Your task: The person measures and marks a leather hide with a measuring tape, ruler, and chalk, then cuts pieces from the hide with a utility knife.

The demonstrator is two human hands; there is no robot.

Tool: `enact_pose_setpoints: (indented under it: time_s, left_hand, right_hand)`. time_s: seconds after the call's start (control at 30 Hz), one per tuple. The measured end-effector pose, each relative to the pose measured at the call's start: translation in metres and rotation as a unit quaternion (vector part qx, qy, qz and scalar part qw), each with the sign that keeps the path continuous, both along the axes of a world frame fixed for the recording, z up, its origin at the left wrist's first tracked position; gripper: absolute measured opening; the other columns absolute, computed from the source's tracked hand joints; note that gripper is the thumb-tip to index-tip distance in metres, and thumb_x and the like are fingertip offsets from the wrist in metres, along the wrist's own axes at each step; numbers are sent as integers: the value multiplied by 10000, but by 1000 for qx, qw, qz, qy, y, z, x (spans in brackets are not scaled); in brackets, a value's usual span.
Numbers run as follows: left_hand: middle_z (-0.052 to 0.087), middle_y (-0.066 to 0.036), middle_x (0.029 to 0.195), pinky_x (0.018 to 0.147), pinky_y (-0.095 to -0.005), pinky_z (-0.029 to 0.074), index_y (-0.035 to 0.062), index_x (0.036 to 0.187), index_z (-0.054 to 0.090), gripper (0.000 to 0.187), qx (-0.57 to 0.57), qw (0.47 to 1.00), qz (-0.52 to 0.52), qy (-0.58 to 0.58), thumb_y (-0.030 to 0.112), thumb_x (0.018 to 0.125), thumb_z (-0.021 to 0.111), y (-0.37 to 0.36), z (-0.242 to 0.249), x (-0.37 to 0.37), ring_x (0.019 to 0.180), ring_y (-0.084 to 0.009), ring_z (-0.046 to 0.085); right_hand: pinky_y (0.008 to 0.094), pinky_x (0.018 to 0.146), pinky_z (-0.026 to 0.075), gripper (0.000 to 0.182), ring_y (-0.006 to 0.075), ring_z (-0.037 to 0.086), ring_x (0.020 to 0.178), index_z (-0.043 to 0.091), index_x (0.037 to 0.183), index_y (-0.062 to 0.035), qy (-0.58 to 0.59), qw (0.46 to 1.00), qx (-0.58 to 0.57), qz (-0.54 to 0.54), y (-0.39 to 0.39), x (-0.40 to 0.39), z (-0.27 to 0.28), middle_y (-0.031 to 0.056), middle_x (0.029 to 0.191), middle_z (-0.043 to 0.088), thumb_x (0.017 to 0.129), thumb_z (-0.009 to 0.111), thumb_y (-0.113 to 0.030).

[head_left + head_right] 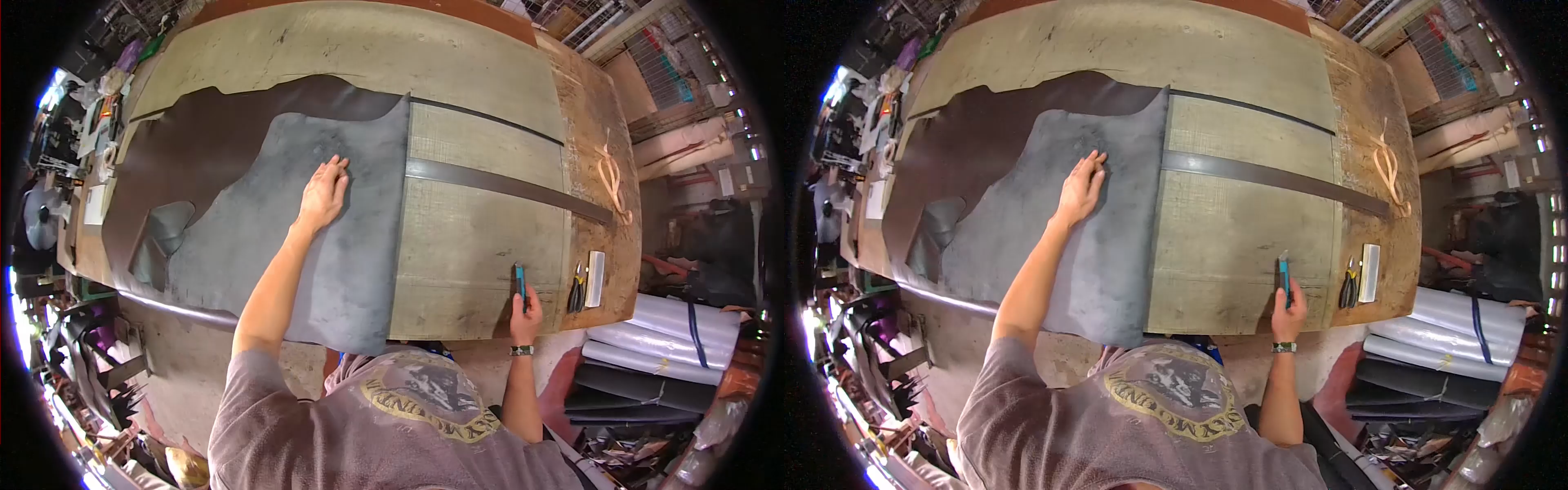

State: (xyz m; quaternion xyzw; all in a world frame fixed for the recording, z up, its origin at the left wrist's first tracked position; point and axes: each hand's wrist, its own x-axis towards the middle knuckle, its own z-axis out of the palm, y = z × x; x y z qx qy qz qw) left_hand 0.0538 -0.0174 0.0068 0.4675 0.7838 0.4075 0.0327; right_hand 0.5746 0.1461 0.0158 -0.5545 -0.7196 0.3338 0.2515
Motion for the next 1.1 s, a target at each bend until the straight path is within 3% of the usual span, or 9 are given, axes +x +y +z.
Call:
enact_pose_setpoints:
  time_s: [0.1, 0.17, 0.23, 0.37, 0.43, 0.57, 0.7, 0.87, 1.1]
  left_hand:
    - [750, -148, 1058, 865, -395, 532, -3, 1024, 612, 128, -54, 979, 92, -174, 118, 996, 582, -13, 44, 39, 985, -312, 705]
    - [740, -147, 923, 675, -370, 509, -5, 983, 612, 139, -39, 974, 150, -168, 134, 993, 605, -18, 52, 77, 725, -231, 655]
    - [704, -165, 863, 686, -352, 508, -1, 986, 622, 140, 69, 978, 118, -157, 138, 991, 611, -11, 69, 135, 722, -189, 615]
    - [694, -194, 906, 741, -391, 531, 8, 993, 637, 171, -34, 994, 16, -99, 179, 988, 632, 27, 88, 255, 830, -258, 684]
    - [681, -207, 862, 775, -489, 514, 1, 978, 630, 205, -72, 980, -62, -175, 205, 966, 642, 46, 78, 295, 852, -440, 653]
    - [674, -230, 877, 744, -478, 518, 10, 987, 641, 194, -109, 956, -41, -271, 202, 960, 646, 70, 89, 328, 826, -421, 661]
    - [695, -211, 907, 727, -449, 534, 12, 958, 687, 166, -47, 982, 60, -174, 176, 928, 679, 65, 101, 277, 815, -384, 678]
    - [724, -197, 896, 773, -428, 547, 8, 945, 729, 143, 52, 959, 277, 8, 142, 913, 688, 35, 68, 96, 844, -366, 706]
    - [726, -219, 965, 851, -465, 543, 10, 1011, 728, 150, 20, 974, 225, -15, 104, 897, 701, 45, 2, -59, 924, -400, 691]
  right_hand:
    - [374, 890, 516, 392, 268, 658, 986, 644, 1277, 40, 2, 999, 35, -5, 20, 32, -8, 182, 1125, 687, 950, 682, -173]
    - [395, 878, 522, 373, 302, 673, 1008, 642, 1269, 50, 14, 999, 39, 0, 28, 40, -3, 191, 1144, 692, 955, 661, -151]
    - [411, 837, 526, 370, 339, 672, 969, 640, 1277, 31, -3, 997, 74, 28, 36, 51, -6, 189, 1115, 680, 948, 651, -136]
    - [428, 815, 522, 369, 374, 653, 940, 636, 1294, -14, -15, 994, 81, 72, 43, 33, 13, 188, 1080, 657, 943, 644, -126]
    - [413, 861, 521, 368, 359, 655, 998, 639, 1301, -39, -27, 995, 49, 80, 52, 19, 14, 174, 1106, 664, 943, 644, -122]
    - [438, 880, 515, 392, 383, 649, 1024, 624, 1304, -27, -28, 989, 68, 127, 75, -3, 16, 193, 1122, 663, 922, 658, -111]
    - [454, 892, 510, 377, 403, 637, 1047, 621, 1281, -7, 4, 987, 100, 128, 82, -5, 7, 209, 1157, 655, 920, 660, -106]
    - [476, 870, 499, 387, 422, 615, 1022, 596, 1301, -19, -23, 984, 118, 131, 68, 8, 1, 209, 1130, 624, 929, 638, -116]
    - [559, 1012, 399, 459, 443, 519, 1174, 543, 1364, -8, -181, 956, 216, 79, 27, -18, 17, 235, 1263, 572, 938, 636, -153]
